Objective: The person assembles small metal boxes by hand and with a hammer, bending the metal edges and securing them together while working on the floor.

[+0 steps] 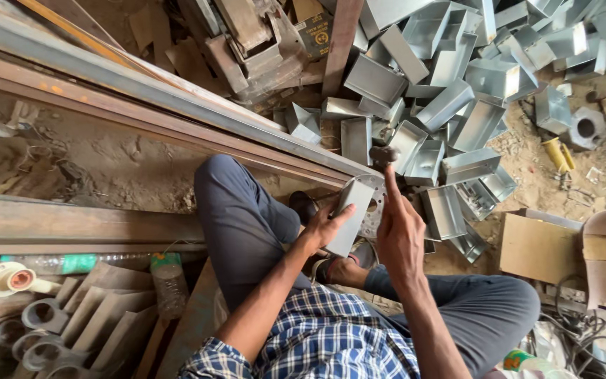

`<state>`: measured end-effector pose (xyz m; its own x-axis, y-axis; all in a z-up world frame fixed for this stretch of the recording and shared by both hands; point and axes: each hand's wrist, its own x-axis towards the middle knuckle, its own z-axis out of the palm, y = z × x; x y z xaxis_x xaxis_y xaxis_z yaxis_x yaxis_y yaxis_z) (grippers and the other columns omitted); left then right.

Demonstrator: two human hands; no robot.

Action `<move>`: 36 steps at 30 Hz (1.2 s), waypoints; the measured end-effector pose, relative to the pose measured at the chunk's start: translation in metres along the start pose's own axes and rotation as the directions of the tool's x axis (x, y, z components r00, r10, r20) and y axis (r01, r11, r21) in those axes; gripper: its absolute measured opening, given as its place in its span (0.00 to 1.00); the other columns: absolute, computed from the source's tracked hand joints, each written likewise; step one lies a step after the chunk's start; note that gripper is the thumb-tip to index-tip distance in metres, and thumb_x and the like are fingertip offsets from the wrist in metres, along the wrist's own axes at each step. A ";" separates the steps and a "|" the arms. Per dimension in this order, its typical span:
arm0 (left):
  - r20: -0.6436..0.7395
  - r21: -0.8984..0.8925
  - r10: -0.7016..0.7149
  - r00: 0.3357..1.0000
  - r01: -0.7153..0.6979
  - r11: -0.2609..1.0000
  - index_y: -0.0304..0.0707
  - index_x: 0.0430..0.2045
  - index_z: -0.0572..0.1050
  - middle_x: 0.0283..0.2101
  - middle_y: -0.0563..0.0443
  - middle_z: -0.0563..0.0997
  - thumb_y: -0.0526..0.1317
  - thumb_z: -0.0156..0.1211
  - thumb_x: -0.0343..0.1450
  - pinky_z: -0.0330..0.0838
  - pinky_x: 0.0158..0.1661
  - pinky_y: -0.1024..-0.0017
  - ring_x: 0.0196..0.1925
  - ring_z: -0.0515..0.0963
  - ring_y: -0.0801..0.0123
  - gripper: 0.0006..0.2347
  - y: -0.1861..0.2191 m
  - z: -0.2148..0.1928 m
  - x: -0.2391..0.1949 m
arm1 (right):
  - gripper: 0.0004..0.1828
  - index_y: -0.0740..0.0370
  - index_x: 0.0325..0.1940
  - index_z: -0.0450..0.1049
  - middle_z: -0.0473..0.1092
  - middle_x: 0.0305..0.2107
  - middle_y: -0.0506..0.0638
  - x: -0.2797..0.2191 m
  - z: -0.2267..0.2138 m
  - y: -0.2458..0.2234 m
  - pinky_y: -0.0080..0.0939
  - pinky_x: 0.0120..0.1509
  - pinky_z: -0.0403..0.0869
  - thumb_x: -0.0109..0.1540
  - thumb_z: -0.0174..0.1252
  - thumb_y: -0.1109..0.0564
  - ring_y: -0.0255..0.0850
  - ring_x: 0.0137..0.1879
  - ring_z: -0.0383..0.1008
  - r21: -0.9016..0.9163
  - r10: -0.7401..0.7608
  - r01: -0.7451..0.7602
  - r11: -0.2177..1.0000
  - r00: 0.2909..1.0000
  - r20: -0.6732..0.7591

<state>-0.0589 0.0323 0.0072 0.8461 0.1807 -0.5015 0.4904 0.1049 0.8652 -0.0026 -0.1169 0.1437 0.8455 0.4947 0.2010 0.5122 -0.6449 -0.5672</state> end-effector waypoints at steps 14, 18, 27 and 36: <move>-0.100 0.057 0.103 0.990 -0.097 0.994 0.31 0.61 0.65 0.57 0.35 0.76 0.63 0.72 0.56 0.76 0.54 0.61 0.58 0.78 0.52 0.44 0.001 -0.012 -0.018 | 0.32 0.49 0.79 0.58 0.56 0.15 0.52 -0.022 -0.018 0.027 0.40 0.26 0.58 0.70 0.49 0.62 0.36 0.21 0.50 0.297 0.268 -0.259 0.919 0.963 0.013; -0.120 0.159 0.306 0.945 -0.285 0.945 0.29 0.62 0.66 0.55 0.34 0.78 0.59 0.76 0.54 0.76 0.53 0.62 0.56 0.80 0.53 0.45 0.033 -0.027 -0.055 | 0.32 0.47 0.77 0.59 0.56 0.15 0.50 -0.058 -0.026 0.057 0.39 0.27 0.59 0.68 0.50 0.61 0.34 0.22 0.52 0.269 0.414 -0.410 0.872 0.909 0.045; -0.178 0.360 0.610 0.772 -0.526 0.771 0.29 0.65 0.60 0.60 0.37 0.73 0.48 0.83 0.54 0.74 0.59 0.58 0.61 0.76 0.52 0.46 0.063 -0.025 -0.090 | 0.31 0.43 0.78 0.60 0.59 0.19 0.47 -0.109 -0.018 0.089 0.37 0.31 0.63 0.70 0.47 0.60 0.32 0.26 0.56 0.343 0.596 -0.574 0.743 0.801 0.050; -0.162 0.497 0.711 0.684 -0.566 0.658 0.32 0.67 0.59 0.59 0.37 0.71 0.47 0.82 0.57 0.72 0.61 0.56 0.62 0.74 0.51 0.45 0.074 -0.012 -0.097 | 0.32 0.43 0.78 0.60 0.61 0.18 0.48 -0.102 -0.023 0.086 0.39 0.29 0.61 0.69 0.48 0.60 0.32 0.24 0.56 0.357 0.587 -0.554 0.752 0.809 0.017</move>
<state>-0.1072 0.0346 0.1199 0.8936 0.3568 0.2724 -0.0529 -0.5189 0.8532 -0.0412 -0.2359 0.0926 0.9824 0.0314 -0.1840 -0.1365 -0.5511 -0.8232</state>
